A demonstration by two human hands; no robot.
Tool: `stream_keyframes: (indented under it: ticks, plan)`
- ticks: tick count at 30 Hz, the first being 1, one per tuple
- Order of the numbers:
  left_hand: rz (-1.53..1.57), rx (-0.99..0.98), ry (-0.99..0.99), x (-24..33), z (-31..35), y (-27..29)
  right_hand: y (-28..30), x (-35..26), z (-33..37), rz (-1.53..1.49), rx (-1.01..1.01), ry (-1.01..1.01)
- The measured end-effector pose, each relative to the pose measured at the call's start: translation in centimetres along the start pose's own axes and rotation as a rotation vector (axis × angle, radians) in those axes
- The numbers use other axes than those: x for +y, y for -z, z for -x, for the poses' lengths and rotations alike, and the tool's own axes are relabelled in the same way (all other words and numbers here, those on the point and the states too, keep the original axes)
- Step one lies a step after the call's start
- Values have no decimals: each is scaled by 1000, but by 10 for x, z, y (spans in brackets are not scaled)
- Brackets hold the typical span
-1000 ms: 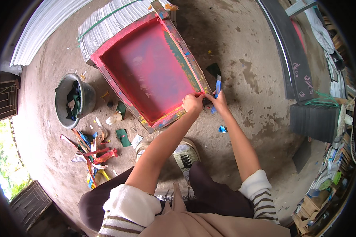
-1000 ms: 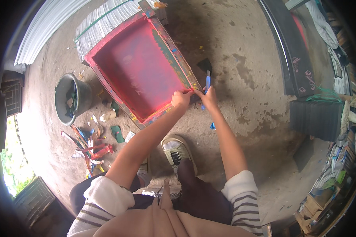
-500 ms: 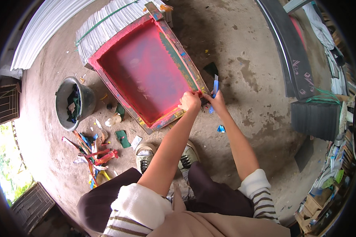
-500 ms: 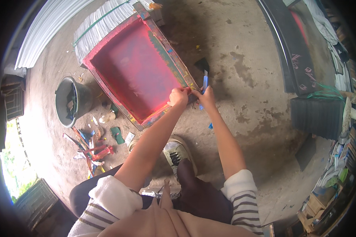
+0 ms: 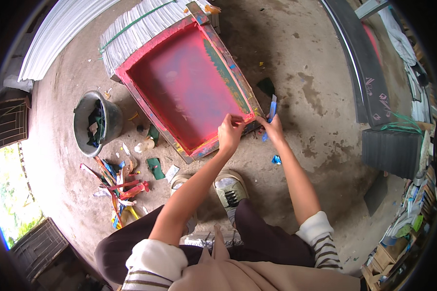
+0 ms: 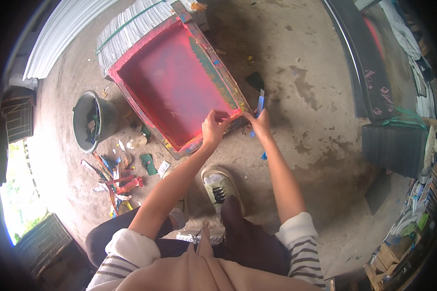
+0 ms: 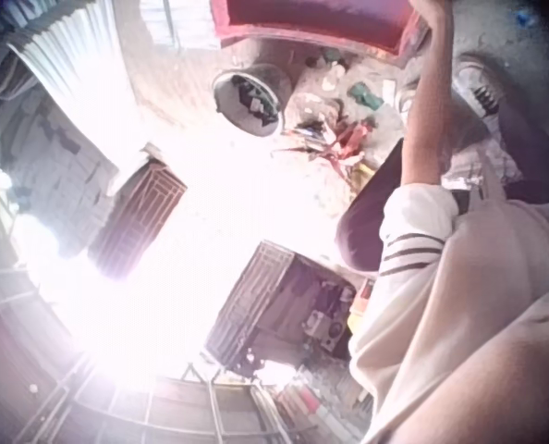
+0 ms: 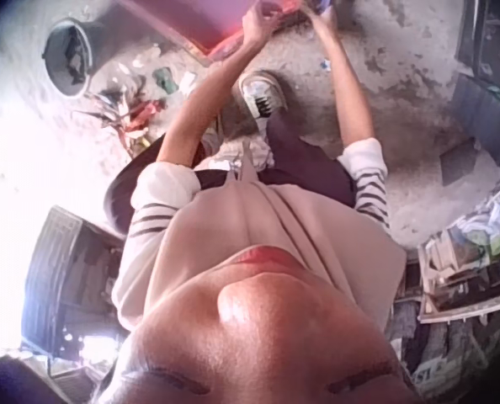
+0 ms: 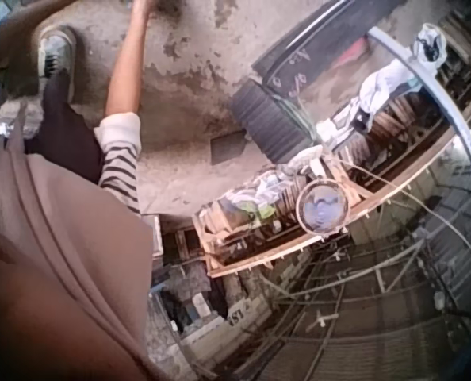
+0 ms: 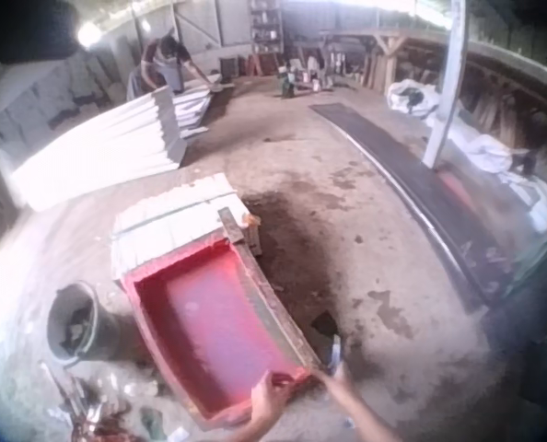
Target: The person scrapes the edges of a pink tray with a blue tool, then wipes the interior surface with a green cloth. The tray is rotated to access different sides during the process.
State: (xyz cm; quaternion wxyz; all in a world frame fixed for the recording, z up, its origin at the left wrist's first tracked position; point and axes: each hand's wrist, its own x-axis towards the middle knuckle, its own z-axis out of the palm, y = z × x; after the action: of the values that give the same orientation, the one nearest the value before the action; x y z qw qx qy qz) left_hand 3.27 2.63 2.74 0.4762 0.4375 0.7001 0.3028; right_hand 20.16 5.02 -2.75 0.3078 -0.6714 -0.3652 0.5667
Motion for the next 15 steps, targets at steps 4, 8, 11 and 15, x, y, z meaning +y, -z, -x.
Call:
stream_keyframes:
  ticks: [4,8,11,15]
  plan:
    - [-223,-293,-482,-14,10,29,2,5,3,-136,77,24]
    - [-539,-51,-658,-9,-27,29,5,0,8,-172,150,-2]
    - [-749,-82,-831,-13,-52,17,6,-2,10,-157,158,9]
    - [-754,-33,-976,-22,-70,5,14,3,13,-129,165,44]
